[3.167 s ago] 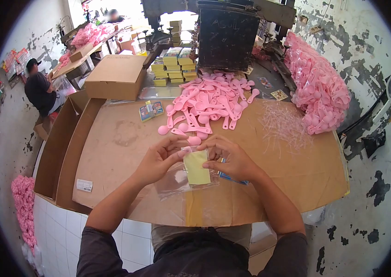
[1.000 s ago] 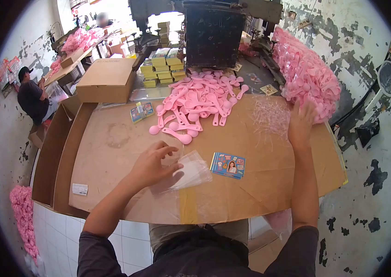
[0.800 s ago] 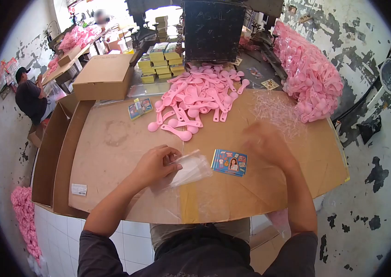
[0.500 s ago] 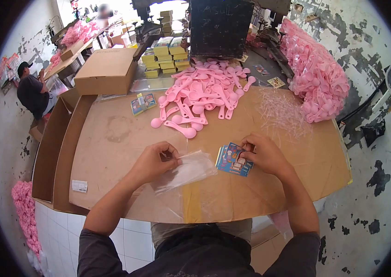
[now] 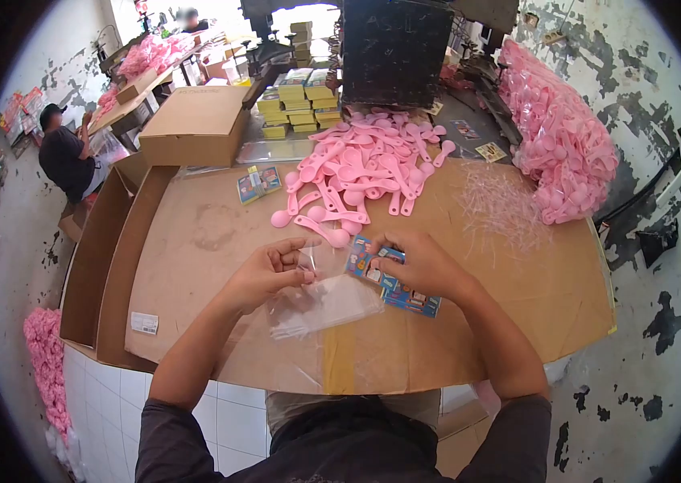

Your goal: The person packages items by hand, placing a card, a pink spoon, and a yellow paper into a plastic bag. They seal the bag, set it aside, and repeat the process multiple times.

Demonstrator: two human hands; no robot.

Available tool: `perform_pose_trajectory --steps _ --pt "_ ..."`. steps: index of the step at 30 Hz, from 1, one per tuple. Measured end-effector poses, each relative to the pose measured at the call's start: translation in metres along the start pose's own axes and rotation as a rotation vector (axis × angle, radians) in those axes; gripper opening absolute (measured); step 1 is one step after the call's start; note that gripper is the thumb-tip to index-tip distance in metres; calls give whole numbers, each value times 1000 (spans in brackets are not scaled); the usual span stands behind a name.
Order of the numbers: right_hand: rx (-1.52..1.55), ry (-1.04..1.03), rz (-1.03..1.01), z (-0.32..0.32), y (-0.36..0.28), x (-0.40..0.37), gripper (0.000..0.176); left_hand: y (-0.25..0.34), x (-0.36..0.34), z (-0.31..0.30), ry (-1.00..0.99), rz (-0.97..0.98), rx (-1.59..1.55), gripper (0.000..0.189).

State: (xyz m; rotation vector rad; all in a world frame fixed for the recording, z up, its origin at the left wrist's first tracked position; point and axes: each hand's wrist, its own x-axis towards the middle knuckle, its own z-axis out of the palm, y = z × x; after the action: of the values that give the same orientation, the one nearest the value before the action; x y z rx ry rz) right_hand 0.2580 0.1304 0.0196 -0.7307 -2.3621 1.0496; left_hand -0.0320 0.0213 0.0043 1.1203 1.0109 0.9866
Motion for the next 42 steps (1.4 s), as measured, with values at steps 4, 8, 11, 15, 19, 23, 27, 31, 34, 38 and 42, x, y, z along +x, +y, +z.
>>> perform_pose_trajectory --steps 4,8,11,15,19,23,27,31,34,38,42 --pt "-79 59 -5 6 4 -6 20 -3 2 -1 -40 -22 -50 52" --pt "157 139 8 17 -7 -11 30 6 -2 11 -12 -129 -14 42" --pt "592 269 71 30 -15 -8 38 -10 2 13 44 -56 17 41" --pt "614 360 44 33 -13 -9 40 -14 2 18 80 -15 -26 40" --pt "568 283 50 30 -12 -14 38 -11 2 19 85 -44 23 39" --pt "478 304 -6 29 -10 -15 36 -14 2 19 103 12 -1 38" --pt "441 346 -17 26 -15 -17 38 -10 1 21 131 -2 34 37" --pt "-3 209 -231 16 -5 -15 44 -8 0 27 129 30 48 34" --pt "-80 97 -244 15 -7 -12 44 -11 -3 29 71 64 128 33" --pt "301 199 13 36 -29 -13 43 -14 -6 35 -30 83 260 36" --pt "467 286 34 52 -16 -14 34 -12 -7 40 14 82 70 41"
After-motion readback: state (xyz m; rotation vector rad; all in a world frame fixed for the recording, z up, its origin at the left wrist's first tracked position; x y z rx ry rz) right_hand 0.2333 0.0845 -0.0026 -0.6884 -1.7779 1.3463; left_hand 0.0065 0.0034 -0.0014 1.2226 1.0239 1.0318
